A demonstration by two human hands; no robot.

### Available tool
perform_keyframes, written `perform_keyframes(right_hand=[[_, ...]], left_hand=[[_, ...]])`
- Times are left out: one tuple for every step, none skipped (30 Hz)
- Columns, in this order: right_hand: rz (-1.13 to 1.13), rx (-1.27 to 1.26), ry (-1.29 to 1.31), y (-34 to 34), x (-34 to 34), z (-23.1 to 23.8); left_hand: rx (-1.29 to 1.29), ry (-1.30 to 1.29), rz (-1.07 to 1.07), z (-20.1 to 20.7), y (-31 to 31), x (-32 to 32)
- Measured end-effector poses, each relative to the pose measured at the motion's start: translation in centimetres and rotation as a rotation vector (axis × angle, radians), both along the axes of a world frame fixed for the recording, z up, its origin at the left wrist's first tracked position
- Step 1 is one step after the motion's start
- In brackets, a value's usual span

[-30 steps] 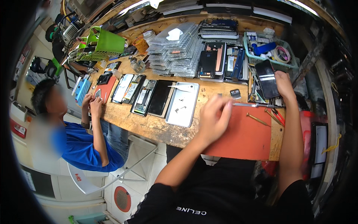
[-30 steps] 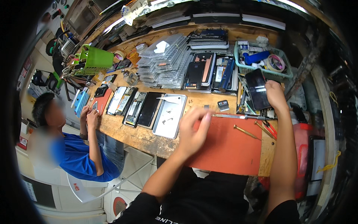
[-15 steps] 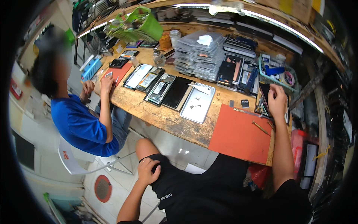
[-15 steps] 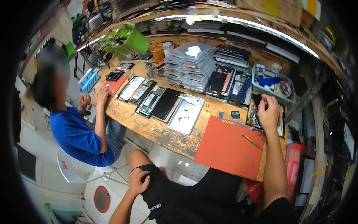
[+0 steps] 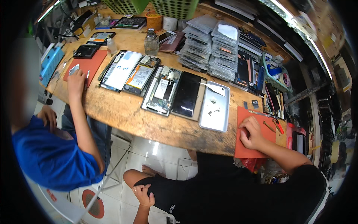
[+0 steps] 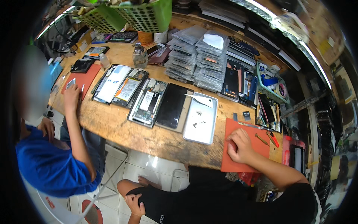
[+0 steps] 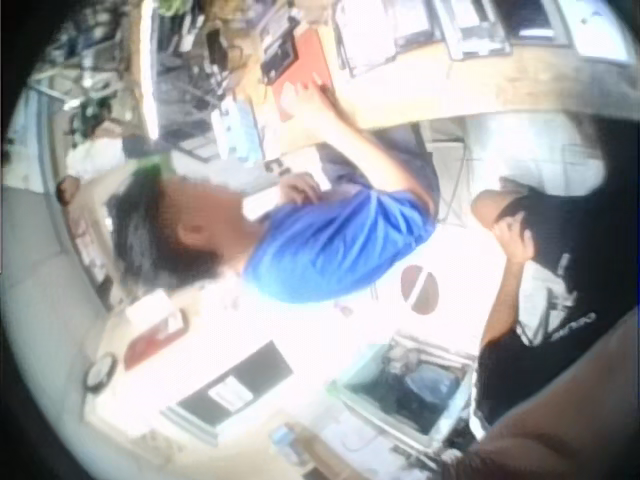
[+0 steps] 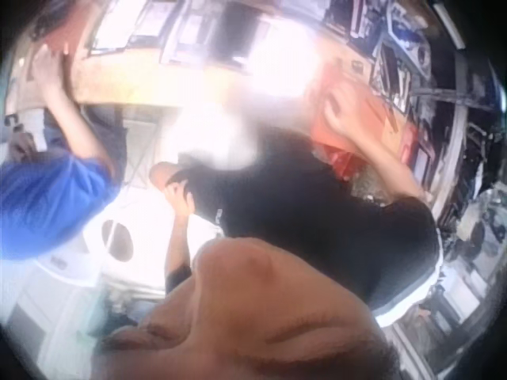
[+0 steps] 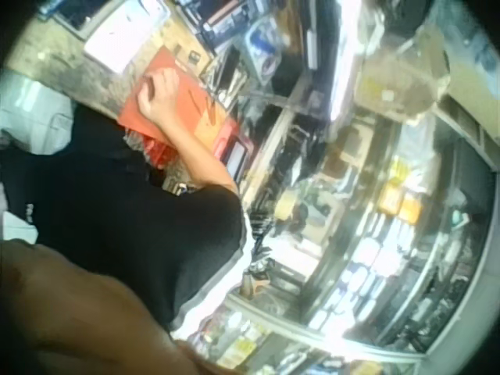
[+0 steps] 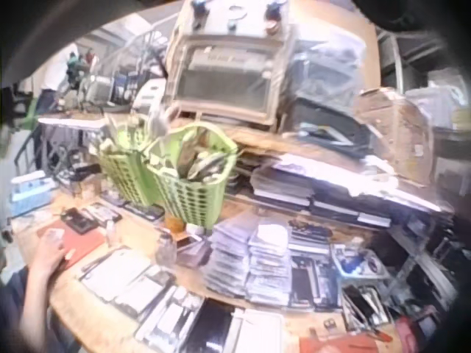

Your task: The person holds a smartphone with both hands and repeatedly taps and swipes the screen while the display remains off. The person then places the phone on the table and walks to another area to interact with a machine.

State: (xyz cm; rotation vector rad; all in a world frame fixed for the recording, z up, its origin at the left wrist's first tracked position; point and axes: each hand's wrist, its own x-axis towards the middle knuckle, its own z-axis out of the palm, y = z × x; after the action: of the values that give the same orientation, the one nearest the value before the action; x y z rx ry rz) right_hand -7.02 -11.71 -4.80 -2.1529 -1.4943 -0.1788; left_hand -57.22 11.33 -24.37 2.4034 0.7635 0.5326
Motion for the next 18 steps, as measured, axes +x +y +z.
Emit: perform_keyframes(right_hand=[[0.007,-0.026,0.019,0.3,0.1,0.0],[0.02,-0.046,0.048,0.3,0.2,-0.1],[0.018,-0.089,0.052,0.3,0.5,-0.3],[0.028,-0.128,0.063,0.3,0.6,-0.4],[0.036,-0.16,0.065,0.5,0.6,-0.1],[0.044,-0.185,0.056,0.6,0.8,0.1],[0.056,-0.216,0.052,0.4,0.6,0.1],[0.072,-0.244,0.048,0.3,0.5,0.2],[0.076,-0.269,0.054,0.2,0.4,0.0],[0.073,-0.297,0.06,-0.1,0.1,-0.1],[0.077,-0.323,0.066,0.3,0.2,0.4],[0.074,-0.379,0.08,1.2,0.4,1.2],[0.065,-0.431,0.093,2.1,0.2,2.2],[0.039,-0.48,0.105,2.6,-0.5,3.4],[0.009,-0.574,0.128,3.4,-0.8,4.7],[-0.071,-0.665,0.141,4.1,-0.7,5.6],[-0.159,-0.758,0.162,4.4,-1.1,6.1],[-0.237,-0.853,0.184,5.1,-2.0,6.7]], left_hand=[[-0.01,-0.001,-0.013,-0.4,0.8,0.0],[-0.014,0.007,-0.021,-0.1,1.4,-0.2],[-0.021,0.014,-0.025,0.1,1.8,-0.4],[-0.056,0.021,-0.042,0.9,2.0,-0.7],[-0.083,0.018,-0.06,1.4,2.5,-0.7],[-0.111,0.009,-0.071,2.2,2.7,-0.5],[-0.195,-0.013,-0.089,3.9,3.0,-0.1],[-0.241,0.008,-0.111,5.5,3.2,0.1],[-0.283,0.027,-0.135,6.8,3.4,0.2],[-0.328,0.047,-0.166,8.2,3.4,0.0],[-0.375,0.146,-0.117,10.0,2.4,-0.3],[-0.415,0.246,-0.072,11.7,0.8,-0.2],[-0.373,0.335,0.024,12.7,-1.2,-0.3],[-0.389,0.376,0.186,13.3,-3.2,-0.3],[-0.494,0.54,0.381,12.6,-5.7,-0.7],[-0.6,0.675,0.429,13.5,-6.8,0.0],[-0.704,0.817,0.471,14.5,-7.7,0.3],[-0.826,0.672,0.542,14.1,-8.8,0.8]])
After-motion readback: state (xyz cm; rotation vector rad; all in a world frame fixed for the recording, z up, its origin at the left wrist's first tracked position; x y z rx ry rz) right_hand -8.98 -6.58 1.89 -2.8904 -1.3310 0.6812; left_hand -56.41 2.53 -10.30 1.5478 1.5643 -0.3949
